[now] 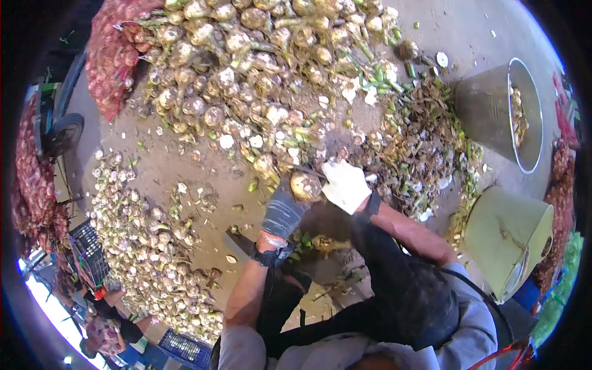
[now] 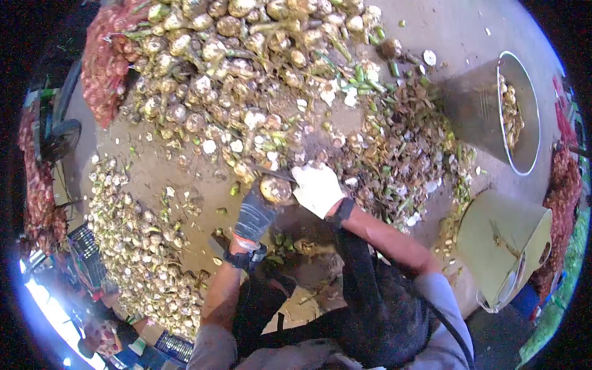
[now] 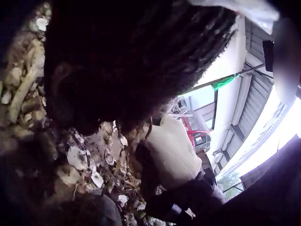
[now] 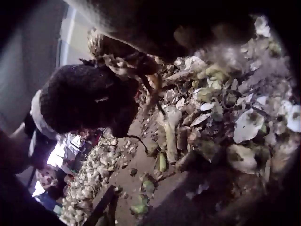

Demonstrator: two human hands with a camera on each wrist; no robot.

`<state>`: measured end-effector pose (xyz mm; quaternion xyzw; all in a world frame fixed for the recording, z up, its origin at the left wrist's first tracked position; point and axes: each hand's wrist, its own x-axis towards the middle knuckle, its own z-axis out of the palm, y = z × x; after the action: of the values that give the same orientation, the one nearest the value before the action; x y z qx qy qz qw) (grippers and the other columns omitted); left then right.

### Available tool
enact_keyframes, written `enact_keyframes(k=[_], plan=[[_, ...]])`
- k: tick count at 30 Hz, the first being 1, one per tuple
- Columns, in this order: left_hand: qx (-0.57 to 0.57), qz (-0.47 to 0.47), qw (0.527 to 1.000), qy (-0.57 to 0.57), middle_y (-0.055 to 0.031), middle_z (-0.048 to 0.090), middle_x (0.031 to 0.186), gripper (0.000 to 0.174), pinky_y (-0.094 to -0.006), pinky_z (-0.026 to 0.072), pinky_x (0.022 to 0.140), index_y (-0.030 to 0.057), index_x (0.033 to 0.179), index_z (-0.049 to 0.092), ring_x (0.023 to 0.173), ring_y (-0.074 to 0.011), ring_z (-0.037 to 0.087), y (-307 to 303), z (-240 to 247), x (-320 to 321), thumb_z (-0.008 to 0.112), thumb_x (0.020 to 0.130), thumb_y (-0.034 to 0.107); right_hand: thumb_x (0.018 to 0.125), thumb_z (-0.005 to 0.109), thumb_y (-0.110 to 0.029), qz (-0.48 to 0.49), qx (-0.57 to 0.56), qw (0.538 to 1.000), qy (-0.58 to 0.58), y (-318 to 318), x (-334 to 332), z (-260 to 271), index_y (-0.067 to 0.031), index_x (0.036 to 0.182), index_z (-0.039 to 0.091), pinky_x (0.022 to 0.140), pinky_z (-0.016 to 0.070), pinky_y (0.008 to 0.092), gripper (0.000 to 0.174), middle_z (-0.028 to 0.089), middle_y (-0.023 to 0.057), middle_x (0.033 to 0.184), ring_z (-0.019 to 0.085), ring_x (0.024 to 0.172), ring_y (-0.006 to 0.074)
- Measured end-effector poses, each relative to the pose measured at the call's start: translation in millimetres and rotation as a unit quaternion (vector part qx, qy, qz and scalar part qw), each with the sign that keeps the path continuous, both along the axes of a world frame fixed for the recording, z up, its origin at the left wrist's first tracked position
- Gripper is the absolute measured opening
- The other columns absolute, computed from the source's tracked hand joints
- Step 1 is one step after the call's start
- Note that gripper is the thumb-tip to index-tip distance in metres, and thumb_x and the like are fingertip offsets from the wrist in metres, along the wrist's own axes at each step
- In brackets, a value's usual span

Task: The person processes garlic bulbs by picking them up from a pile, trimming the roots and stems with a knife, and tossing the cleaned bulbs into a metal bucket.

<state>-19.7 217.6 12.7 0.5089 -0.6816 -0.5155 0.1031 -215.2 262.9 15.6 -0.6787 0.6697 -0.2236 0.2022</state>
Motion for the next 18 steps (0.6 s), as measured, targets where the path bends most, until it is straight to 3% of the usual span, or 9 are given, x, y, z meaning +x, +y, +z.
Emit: enact_keyframes(k=[2,4,5,7,11,13,14,16,18], plan=[[0.025,0.030,0.999,0.021,-0.0117,0.066,0.114,0.057,-0.0333,0.0529,0.087,-0.0019,0.127,0.050,0.102,-0.0199,0.065,6.8,8.2,-3.8,0.077,0.077,0.010,0.077,0.061,-0.022,0.010,0.132,0.991,0.013,-2.8,-1.0,5.8,-0.0068,0.094,0.058,0.071,0.0476,0.0468,0.023,0.061,0.0126,0.079,0.061,0.077,0.0346],[0.095,0.064,0.987,0.117,-0.0150,0.067,0.112,0.048,-0.0352,0.0534,0.085,-0.0013,0.126,0.053,0.099,-0.0250,0.066,5.4,15.7,-3.3,0.071,0.084,0.011,0.079,0.060,-0.022,0.002,0.079,0.997,0.006,0.6,-3.4,18.4,-0.0060,0.095,0.057,0.067,0.0500,0.0455,0.023,0.060,0.0127,0.080,0.062,0.075,0.0336],[0.086,0.062,0.989,0.106,-0.0105,0.068,0.110,0.036,-0.0340,0.0532,0.083,-0.0001,0.122,0.058,0.098,-0.0204,0.065,6.0,17.1,-3.0,0.065,0.087,0.005,0.079,0.060,-0.022,0.003,0.083,0.997,0.005,1.0,-5.5,29.9,-0.0060,0.095,0.057,0.067,0.0500,0.0455,0.023,0.060,0.0127,0.080,0.062,0.075,0.0336],[0.133,0.091,0.978,0.130,-0.0098,0.068,0.110,0.034,-0.0339,0.0531,0.083,0.0001,0.121,0.059,0.097,-0.0197,0.065,14.7,2.0,9.9,0.065,0.088,0.005,0.080,0.060,-0.022,0.081,0.087,0.993,0.019,2.1,-11.4,49.2,-0.0058,0.096,0.057,0.061,0.0519,0.0429,0.023,0.060,0.0119,0.082,0.063,0.074,0.0312],[0.169,0.134,0.963,0.160,-0.0083,0.069,0.107,0.032,-0.0325,0.0533,0.081,0.0014,0.119,0.061,0.095,-0.0173,0.065,21.7,3.0,10.8,0.065,0.089,0.007,0.079,0.061,-0.023,0.090,0.059,0.992,0.065,4.3,-10.6,46.2,-0.0065,0.098,0.057,0.057,0.0522,0.0414,0.025,0.059,0.0109,0.082,0.063,0.074,0.0287],[0.163,0.152,0.957,0.184,-0.0079,0.069,0.107,0.032,-0.0321,0.0535,0.080,0.0019,0.119,0.061,0.094,-0.0166,0.065,23.7,0.4,12.0,0.066,0.088,0.008,0.077,0.063,-0.029,0.114,0.051,0.989,0.077,8.3,-10.9,38.3,-0.0104,0.119,0.056,0.054,0.0458,0.0450,0.046,0.057,0.0091,0.086,0.059,0.078,0.0290],[0.217,0.185,0.941,0.184,-0.0073,0.069,0.107,0.033,-0.0317,0.0538,0.079,0.0021,0.119,0.061,0.094,-0.0162,0.065,23.3,0.6,11.4,0.068,0.088,0.010,0.077,0.063,-0.029,0.113,0.052,0.989,0.078,7.4,-11.7,39.2,-0.0104,0.119,0.056,0.054,0.0458,0.0450,0.046,0.057,0.0091,0.086,0.059,0.078,0.0290],[0.272,0.218,0.919,0.182,-0.0067,0.069,0.108,0.033,-0.0313,0.0541,0.078,0.0024,0.118,0.061,0.094,-0.0157,0.065,22.8,0.6,11.8,0.069,0.087,0.011,0.080,0.059,-0.022,0.122,0.003,0.991,0.047,4.6,-13.5,41.4,-0.0061,0.098,0.058,0.055,0.0520,0.0421,0.024,0.061,0.0127,0.081,0.065,0.071,0.0297],[0.194,0.133,0.949,0.210,-0.0058,0.069,0.107,0.038,-0.0306,0.0544,0.079,0.0023,0.118,0.060,0.093,-0.0149,0.065,24.6,10.8,11.2,0.073,0.084,0.014,0.082,0.056,-0.021,0.100,0.158,0.977,0.106,0.4,-21.8,13.0,-0.0048,0.096,0.059,0.055,0.0527,0.0438,0.022,0.063,0.0150,0.078,0.066,0.070,0.0314]])
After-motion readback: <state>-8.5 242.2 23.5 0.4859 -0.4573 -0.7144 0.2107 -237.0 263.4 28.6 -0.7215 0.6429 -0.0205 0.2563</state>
